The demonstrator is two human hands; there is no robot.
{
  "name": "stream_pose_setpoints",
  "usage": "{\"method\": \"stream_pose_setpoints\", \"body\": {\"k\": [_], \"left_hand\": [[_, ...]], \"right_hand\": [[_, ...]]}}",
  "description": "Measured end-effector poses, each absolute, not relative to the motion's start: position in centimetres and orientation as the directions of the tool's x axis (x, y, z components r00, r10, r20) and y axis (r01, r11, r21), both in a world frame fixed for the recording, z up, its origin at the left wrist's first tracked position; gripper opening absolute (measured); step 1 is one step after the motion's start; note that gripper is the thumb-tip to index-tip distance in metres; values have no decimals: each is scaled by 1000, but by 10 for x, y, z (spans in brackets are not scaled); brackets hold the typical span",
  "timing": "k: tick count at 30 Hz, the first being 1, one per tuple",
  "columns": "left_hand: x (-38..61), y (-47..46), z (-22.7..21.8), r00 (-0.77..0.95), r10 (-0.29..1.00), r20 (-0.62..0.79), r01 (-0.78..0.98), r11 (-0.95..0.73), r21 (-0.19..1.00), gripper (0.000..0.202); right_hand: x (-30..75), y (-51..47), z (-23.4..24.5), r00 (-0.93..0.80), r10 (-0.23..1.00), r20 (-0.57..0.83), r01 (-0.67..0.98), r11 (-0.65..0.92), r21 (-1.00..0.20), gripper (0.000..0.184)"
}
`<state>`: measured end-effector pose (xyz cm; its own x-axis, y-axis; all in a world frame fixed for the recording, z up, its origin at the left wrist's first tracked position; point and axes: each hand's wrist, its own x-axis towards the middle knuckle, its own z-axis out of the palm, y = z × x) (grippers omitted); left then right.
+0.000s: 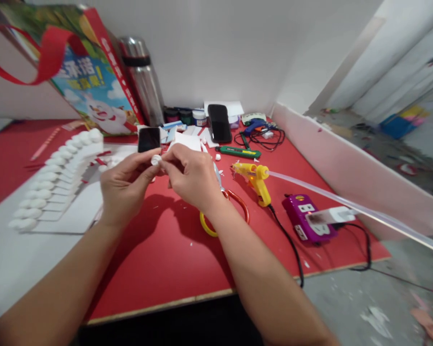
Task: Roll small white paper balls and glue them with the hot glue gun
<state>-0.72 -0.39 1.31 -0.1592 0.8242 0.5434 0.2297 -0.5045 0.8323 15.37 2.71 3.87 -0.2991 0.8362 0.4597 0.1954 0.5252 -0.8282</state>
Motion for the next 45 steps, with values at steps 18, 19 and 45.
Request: {"method": "stream_pose_setpoints", "body": {"k": [18,19,45], "left_hand": [[-7,-6,18,-130,814,565,329,-503,799,20],[-7,-5,19,-141,826,546,309,-488,817,21],[-7,-1,12,-213,854,476,207,-436,876,25]], "right_hand": [[156,27,49,-388,866,315,-21,333,-943,25],[157,29,51,-426,868,255,-79,245,-966,29],[145,24,33,-237,803,547,386,594,-705,11]]}}
